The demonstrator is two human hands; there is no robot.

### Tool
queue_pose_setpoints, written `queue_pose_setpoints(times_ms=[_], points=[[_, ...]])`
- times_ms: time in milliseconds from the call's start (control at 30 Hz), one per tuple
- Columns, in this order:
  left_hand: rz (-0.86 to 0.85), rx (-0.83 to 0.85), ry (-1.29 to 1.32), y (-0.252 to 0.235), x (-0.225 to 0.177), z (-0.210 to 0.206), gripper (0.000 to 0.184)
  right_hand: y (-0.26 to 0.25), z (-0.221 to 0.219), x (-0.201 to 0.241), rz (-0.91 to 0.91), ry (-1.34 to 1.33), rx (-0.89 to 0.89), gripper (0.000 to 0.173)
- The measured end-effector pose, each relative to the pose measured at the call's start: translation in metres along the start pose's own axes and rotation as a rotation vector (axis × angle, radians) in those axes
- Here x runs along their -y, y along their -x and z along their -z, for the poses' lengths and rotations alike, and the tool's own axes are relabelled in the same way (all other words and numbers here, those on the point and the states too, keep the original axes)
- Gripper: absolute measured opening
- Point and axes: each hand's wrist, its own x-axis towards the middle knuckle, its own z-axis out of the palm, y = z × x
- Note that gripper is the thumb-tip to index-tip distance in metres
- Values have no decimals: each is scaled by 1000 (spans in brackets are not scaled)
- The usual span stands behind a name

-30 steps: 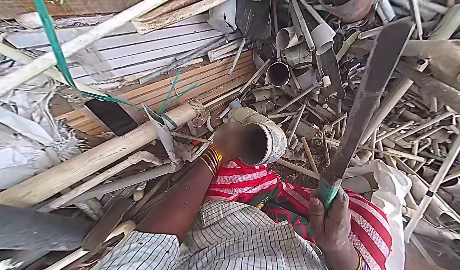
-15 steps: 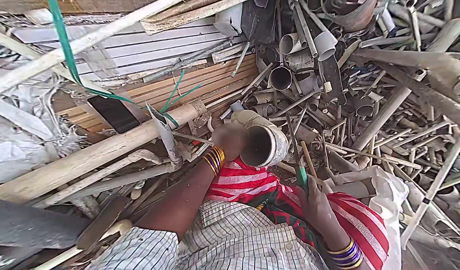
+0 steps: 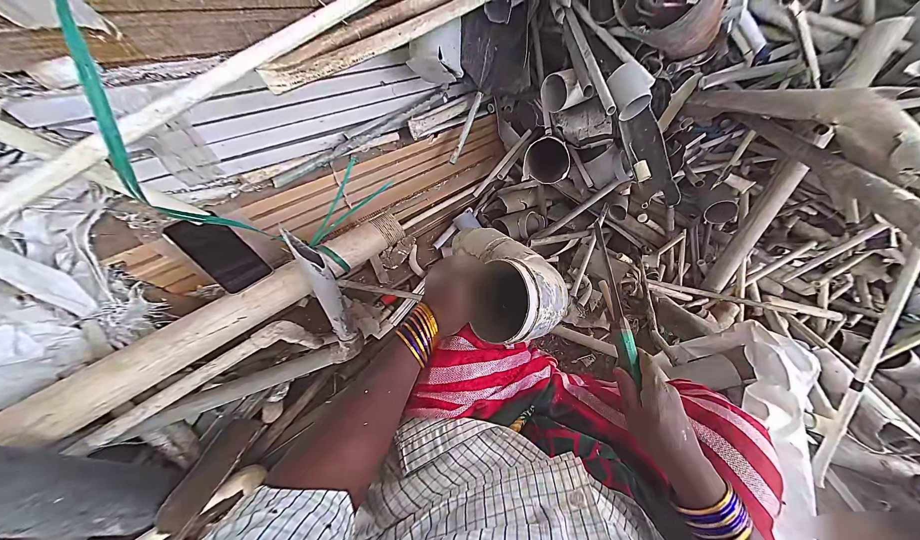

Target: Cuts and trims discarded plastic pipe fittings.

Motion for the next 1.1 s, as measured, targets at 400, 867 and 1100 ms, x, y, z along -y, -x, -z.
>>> queue_pose_setpoints(times_ms=[400, 867, 1100], points=[[-21, -10, -12, -2, 3, -3, 29, 17, -33, 11, -59, -29, 29, 44], [12, -89, 49, -1, 5, -5, 29, -4, -18, 34, 129, -40, -196, 46], [181, -80, 110, -6, 7, -6, 35, 0, -39, 48, 547, -107, -540, 47]])
